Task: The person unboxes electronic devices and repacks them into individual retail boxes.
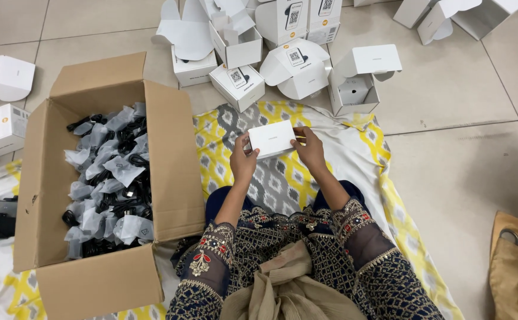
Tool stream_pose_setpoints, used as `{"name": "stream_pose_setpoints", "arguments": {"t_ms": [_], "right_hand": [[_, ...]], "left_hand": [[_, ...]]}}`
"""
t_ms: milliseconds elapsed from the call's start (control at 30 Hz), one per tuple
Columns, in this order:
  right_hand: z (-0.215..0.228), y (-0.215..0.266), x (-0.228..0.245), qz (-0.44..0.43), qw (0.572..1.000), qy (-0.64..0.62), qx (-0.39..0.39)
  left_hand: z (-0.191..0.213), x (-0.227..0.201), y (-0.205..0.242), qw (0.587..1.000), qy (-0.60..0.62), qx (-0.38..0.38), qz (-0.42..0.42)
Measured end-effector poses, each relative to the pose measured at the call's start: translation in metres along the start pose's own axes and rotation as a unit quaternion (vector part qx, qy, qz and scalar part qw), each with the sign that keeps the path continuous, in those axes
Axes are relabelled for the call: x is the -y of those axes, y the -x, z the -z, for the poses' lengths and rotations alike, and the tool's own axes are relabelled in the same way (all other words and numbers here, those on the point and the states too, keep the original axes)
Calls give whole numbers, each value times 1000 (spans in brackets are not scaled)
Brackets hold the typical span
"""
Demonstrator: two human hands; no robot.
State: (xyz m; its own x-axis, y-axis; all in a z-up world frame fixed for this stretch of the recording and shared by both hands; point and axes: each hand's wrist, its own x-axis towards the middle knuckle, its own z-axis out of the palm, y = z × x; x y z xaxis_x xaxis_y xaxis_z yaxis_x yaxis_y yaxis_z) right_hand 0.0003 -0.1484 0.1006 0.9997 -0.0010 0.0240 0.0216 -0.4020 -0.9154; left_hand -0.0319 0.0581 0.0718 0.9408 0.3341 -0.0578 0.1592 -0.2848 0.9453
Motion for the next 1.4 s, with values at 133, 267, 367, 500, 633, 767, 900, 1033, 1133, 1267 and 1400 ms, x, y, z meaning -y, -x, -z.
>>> {"name": "stream_pose_setpoints", "arguments": {"t_ms": [133, 267, 367, 500, 633, 767, 900, 1033, 1133, 1267, 1400], "right_hand": [[-4, 6, 3, -10, 1000, -22, -17], [-11, 7, 3, -5, 998, -60, -33], [-16, 5, -4, -2, 996, -71, -45], [-15, 5, -15, -28, 996, -79, -37], [-1, 17, -36, -45, 989, -139, 11], [6, 37, -39, -294, 917, -256, 86], [0, 51, -36, -358, 869, -330, 93], [-6, 53, -39, -381, 880, -272, 79], [4, 48, -52, -289, 916, -275, 43], [60, 48, -50, -213, 944, -210, -139], [139, 37, -74, -83, 944, -84, -308]], "left_hand": [[0, -8, 9, 1000, -11, -6, -2], [-4, -2, 3, 999, -41, -21, -21], [-9, 7, -7, 998, -67, -14, -11], [-10, 23, -16, 996, -72, 36, 37], [12, 30, -9, 986, 55, 121, 105], [21, 55, -9, 883, 287, 189, 319], [12, 41, -9, 793, 327, 138, 494], [-32, 81, -16, 817, 244, 147, 502], [-71, 91, -18, 842, 250, 178, 444], [-133, 20, 0, 862, 265, 210, 378], [-243, 20, 5, 841, 338, 286, 310]]}}
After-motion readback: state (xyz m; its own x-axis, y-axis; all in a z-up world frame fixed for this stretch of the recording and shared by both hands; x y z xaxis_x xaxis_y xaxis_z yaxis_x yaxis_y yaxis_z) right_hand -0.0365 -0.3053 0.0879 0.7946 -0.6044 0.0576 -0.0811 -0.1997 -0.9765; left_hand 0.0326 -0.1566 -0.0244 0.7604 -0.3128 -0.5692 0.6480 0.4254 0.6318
